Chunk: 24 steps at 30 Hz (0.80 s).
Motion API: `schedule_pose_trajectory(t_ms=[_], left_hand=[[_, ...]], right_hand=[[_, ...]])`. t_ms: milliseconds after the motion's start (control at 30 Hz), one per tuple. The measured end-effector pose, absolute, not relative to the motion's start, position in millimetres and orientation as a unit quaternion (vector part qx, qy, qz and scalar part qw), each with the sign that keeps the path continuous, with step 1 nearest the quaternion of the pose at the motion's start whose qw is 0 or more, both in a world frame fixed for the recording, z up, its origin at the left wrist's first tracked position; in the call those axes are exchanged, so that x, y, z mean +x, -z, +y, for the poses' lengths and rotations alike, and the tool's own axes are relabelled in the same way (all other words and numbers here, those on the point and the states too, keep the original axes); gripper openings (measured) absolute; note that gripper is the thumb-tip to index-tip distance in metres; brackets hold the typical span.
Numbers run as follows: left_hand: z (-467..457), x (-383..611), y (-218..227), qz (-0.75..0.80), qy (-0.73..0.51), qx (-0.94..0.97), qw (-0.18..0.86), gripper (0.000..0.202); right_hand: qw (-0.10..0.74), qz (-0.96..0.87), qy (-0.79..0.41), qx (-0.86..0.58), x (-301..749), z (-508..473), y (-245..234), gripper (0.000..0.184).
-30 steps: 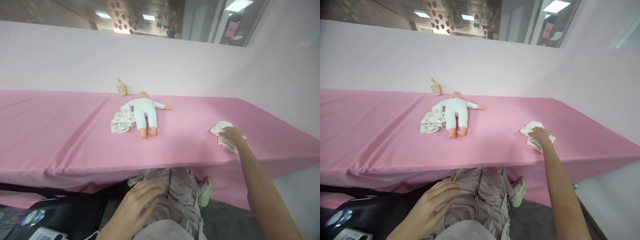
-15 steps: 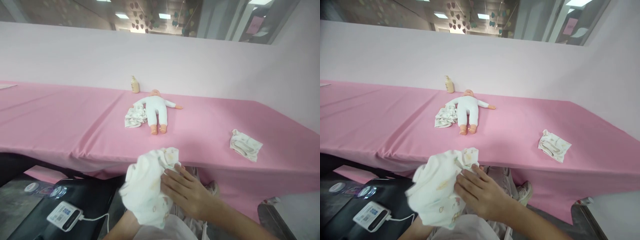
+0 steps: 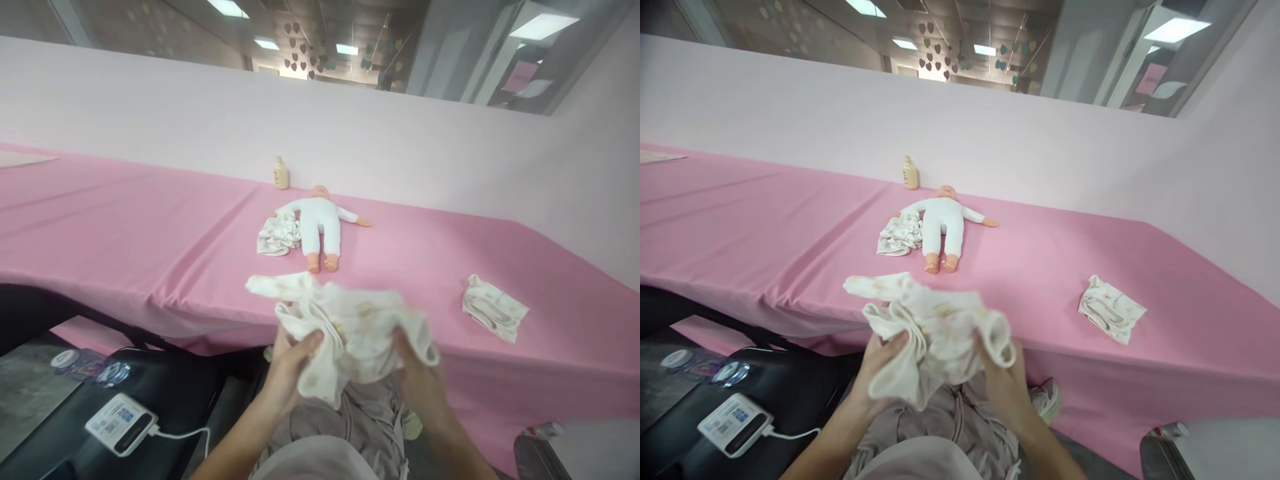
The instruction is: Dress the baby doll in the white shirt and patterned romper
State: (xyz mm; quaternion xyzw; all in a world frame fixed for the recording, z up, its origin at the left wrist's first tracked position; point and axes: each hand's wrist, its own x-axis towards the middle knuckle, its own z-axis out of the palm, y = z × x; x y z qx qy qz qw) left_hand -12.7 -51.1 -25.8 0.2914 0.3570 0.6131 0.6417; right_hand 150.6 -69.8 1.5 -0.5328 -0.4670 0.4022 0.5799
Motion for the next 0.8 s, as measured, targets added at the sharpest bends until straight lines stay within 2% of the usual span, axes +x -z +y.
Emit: schedule_pose_trajectory(t_ms=[133, 200, 267, 333, 433, 533, 667, 733, 800], left_hand=[[-26, -48, 28, 0.385, -0.725, 0.198, 0.536, 0.053], [-17, -58, 30, 0.373, -0.781, 0.192, 0.463, 0.049], [-18, -58, 27, 0.347, -0.806, 0.266, 0.400, 0.047], [-26, -46, 21, 0.319, -0.773, 0.394, 0.382, 0.045], [-42, -21, 10, 0.299, -0.605, 0.555, 0.486, 0.040], [-48, -3, 6, 0.326, -0.490, 0.568, 0.576, 0.034], [-45, 2, 9, 0.381, -0.540, 0.513, 0.548, 0.031], [-43, 0, 10, 0.382, -0.562, 0.493, 0.544, 0.030], [-39, -6, 11, 0.388, -0.576, 0.466, 0.549, 0.031]], right_hand=[[0.707, -0.325, -0.349, -0.522, 173, -52, -29, 0.044], [0.728, -0.307, -0.335, -0.512, 176, -48, -40, 0.041], [0.695, -0.345, -0.373, -0.509, 172, -47, -45, 0.037], [0.634, -0.412, -0.433, -0.491, 165, -47, -46, 0.036], [0.553, -0.537, -0.442, -0.459, 154, -43, -42, 0.035], [0.545, -0.646, -0.255, -0.470, 148, -36, -32, 0.030], [0.533, -0.752, 0.062, -0.383, 145, -30, -17, 0.024], [0.507, -0.772, 0.135, -0.358, 145, -30, -13, 0.021], [0.479, -0.779, 0.158, -0.374, 149, -31, -13, 0.018]])
